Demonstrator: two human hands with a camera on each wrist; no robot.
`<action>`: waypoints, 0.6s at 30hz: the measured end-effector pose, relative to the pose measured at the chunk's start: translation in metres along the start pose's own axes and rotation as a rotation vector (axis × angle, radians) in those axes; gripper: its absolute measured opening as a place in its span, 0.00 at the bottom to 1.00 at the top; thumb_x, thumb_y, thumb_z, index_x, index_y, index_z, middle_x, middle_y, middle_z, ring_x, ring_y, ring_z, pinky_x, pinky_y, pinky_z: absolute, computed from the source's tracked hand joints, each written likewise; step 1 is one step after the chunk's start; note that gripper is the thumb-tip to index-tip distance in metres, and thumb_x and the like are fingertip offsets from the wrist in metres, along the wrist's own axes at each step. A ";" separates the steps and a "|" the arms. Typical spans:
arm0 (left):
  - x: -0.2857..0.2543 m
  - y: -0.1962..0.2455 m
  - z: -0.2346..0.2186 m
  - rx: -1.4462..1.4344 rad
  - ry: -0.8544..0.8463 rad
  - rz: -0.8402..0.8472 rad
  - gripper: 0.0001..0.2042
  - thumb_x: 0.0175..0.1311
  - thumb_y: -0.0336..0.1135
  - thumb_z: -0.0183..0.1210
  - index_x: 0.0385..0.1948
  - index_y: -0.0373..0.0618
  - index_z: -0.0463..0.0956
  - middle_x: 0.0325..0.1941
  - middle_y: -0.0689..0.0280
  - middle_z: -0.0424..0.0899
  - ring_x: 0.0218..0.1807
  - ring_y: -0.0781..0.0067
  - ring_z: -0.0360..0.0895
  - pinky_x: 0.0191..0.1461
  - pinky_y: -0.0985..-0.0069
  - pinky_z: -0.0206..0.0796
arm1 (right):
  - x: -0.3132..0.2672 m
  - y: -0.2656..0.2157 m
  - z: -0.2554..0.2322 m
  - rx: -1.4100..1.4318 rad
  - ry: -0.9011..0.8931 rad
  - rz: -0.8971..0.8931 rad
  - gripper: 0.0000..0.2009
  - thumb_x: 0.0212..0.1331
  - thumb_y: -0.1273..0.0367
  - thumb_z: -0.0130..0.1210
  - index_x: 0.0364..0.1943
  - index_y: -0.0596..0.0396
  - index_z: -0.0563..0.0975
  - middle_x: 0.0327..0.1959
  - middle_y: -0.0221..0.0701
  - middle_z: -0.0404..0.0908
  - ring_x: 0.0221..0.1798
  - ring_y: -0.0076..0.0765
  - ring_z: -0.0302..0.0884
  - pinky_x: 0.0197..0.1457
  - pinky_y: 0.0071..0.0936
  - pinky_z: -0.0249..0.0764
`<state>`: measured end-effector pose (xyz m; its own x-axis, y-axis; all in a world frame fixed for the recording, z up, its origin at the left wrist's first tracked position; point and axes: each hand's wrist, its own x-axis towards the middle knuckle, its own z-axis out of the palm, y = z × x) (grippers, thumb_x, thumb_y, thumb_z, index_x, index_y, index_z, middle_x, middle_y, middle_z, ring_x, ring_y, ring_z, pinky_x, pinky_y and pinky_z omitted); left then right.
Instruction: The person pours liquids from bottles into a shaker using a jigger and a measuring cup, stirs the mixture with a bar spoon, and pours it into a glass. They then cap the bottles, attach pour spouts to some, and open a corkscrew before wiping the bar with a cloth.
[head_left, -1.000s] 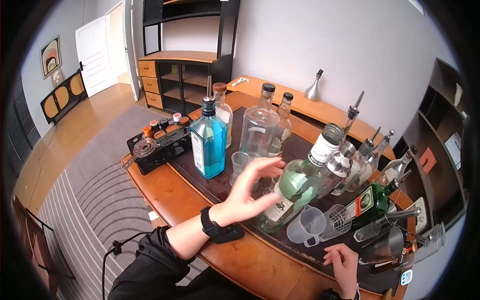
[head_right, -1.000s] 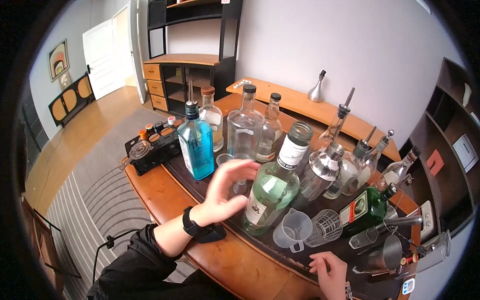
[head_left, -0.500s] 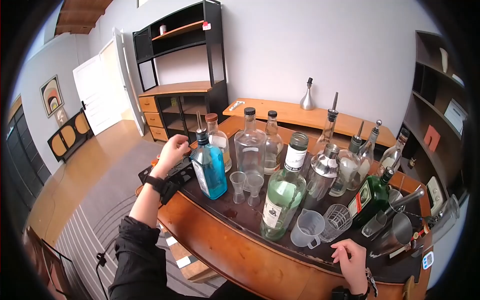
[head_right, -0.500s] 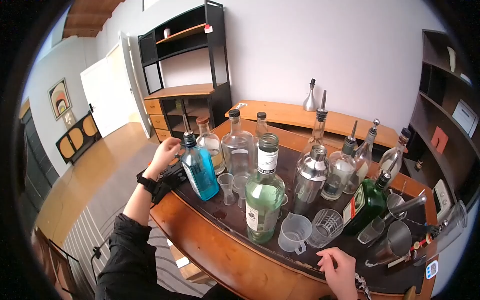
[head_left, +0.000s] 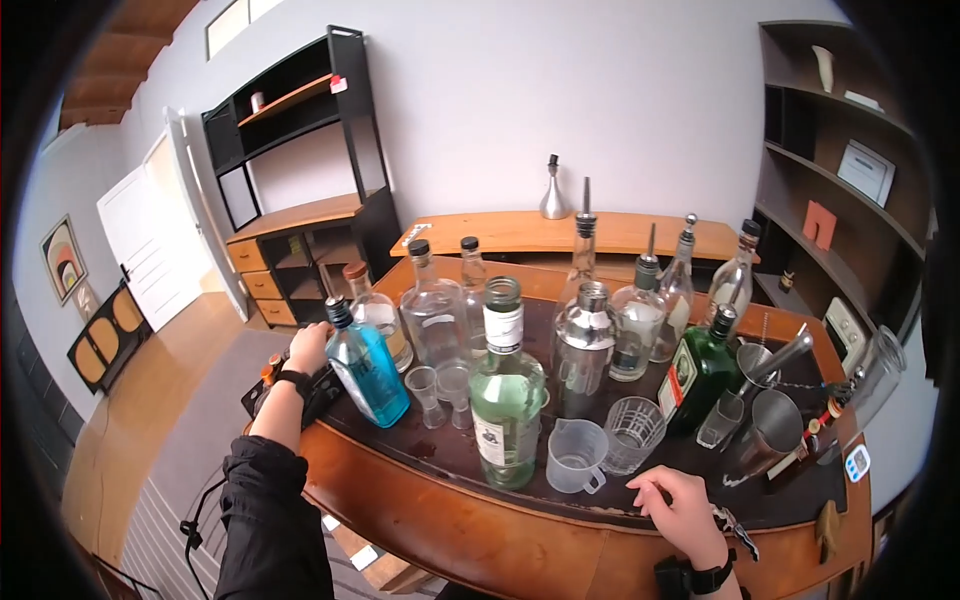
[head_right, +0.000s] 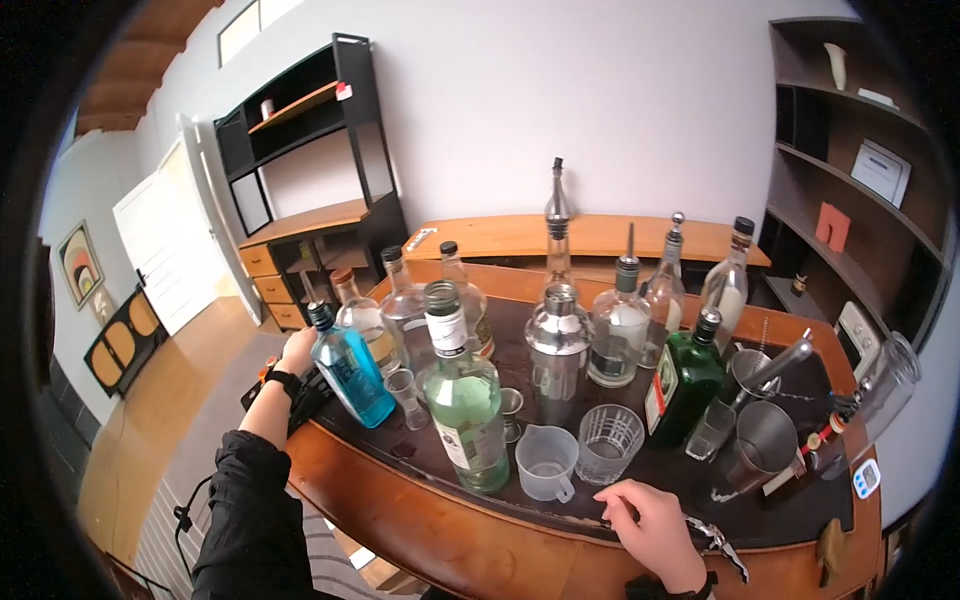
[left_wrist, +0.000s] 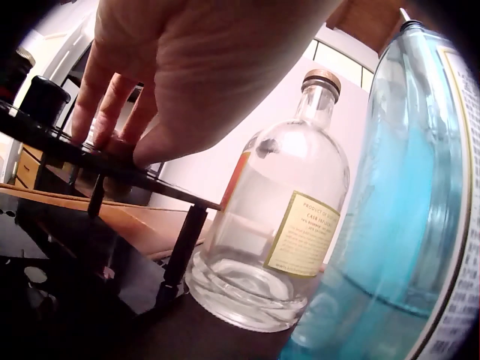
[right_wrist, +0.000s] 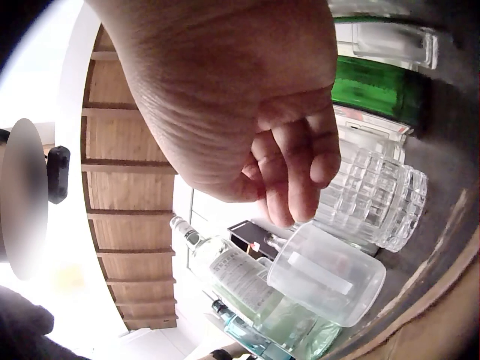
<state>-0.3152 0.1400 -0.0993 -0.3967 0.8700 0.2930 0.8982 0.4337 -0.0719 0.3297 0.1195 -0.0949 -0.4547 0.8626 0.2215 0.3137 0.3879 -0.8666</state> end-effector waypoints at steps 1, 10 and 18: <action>0.000 -0.001 0.002 0.013 0.009 -0.004 0.13 0.54 0.29 0.60 0.43 0.46 0.78 0.44 0.51 0.82 0.48 0.49 0.80 0.53 0.60 0.72 | -0.001 -0.001 -0.001 -0.015 -0.018 -0.014 0.06 0.63 0.75 0.52 0.38 0.61 0.80 0.25 0.34 0.81 0.27 0.24 0.79 0.30 0.21 0.72; 0.011 -0.029 -0.049 -0.455 0.764 -0.126 0.13 0.66 0.30 0.53 0.50 0.43 0.71 0.42 0.57 0.78 0.44 0.59 0.78 0.49 0.65 0.71 | -0.001 0.003 -0.002 -0.049 0.014 -0.129 0.06 0.62 0.76 0.52 0.36 0.61 0.81 0.25 0.32 0.81 0.26 0.25 0.80 0.30 0.21 0.74; -0.076 0.127 -0.237 -1.065 0.988 0.440 0.16 0.75 0.31 0.48 0.60 0.39 0.63 0.54 0.59 0.75 0.49 0.73 0.76 0.55 0.74 0.70 | -0.002 0.004 -0.002 -0.060 0.014 -0.170 0.04 0.60 0.75 0.53 0.36 0.57 0.79 0.25 0.37 0.80 0.23 0.36 0.77 0.27 0.28 0.70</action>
<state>-0.1257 0.0731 0.0949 -0.1750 0.1918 0.9657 0.7931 -0.5538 0.2537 0.3330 0.1201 -0.0977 -0.4944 0.7870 0.3690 0.2826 0.5470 -0.7880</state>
